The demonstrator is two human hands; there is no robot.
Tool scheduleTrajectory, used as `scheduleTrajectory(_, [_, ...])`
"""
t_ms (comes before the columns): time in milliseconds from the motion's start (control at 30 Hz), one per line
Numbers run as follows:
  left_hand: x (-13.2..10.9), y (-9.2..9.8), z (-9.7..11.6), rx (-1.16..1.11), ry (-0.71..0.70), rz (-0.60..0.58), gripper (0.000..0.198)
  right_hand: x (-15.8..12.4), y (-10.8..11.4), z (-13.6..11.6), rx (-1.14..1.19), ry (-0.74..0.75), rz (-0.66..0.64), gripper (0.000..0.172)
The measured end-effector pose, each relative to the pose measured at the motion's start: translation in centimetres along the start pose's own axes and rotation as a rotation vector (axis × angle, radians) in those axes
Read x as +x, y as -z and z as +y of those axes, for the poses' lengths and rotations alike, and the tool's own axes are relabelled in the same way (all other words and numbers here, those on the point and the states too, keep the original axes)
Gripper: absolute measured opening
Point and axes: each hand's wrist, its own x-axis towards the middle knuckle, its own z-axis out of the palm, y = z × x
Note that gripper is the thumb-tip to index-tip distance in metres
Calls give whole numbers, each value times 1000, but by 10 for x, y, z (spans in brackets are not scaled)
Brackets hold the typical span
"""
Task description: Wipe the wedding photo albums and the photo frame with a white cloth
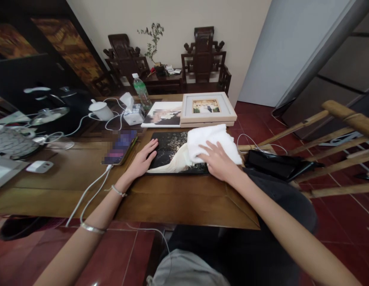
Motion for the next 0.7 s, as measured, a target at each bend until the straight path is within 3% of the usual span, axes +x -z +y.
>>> scheduleTrajectory(167, [0,-1,-2,2,-15,-1,46,-56,7,-51,1,117,27,40])
scheduleTrajectory(300, [1,-1,-5,-3,-29,-7,48,-60,13,-57,32,137,-5,43])
scheduleTrajectory(400, [2,-1,-6,-10,-25,-14,49,-31,15,-39,47,108,-29,50])
scheduleTrajectory(600, [1,0,-5,2,-13,-24,50,62,20,15,86,48,-90,54])
scheduleTrajectory(700, [1,1,-4,-2,-16,-22,48,91,21,33,104,47,-103,51])
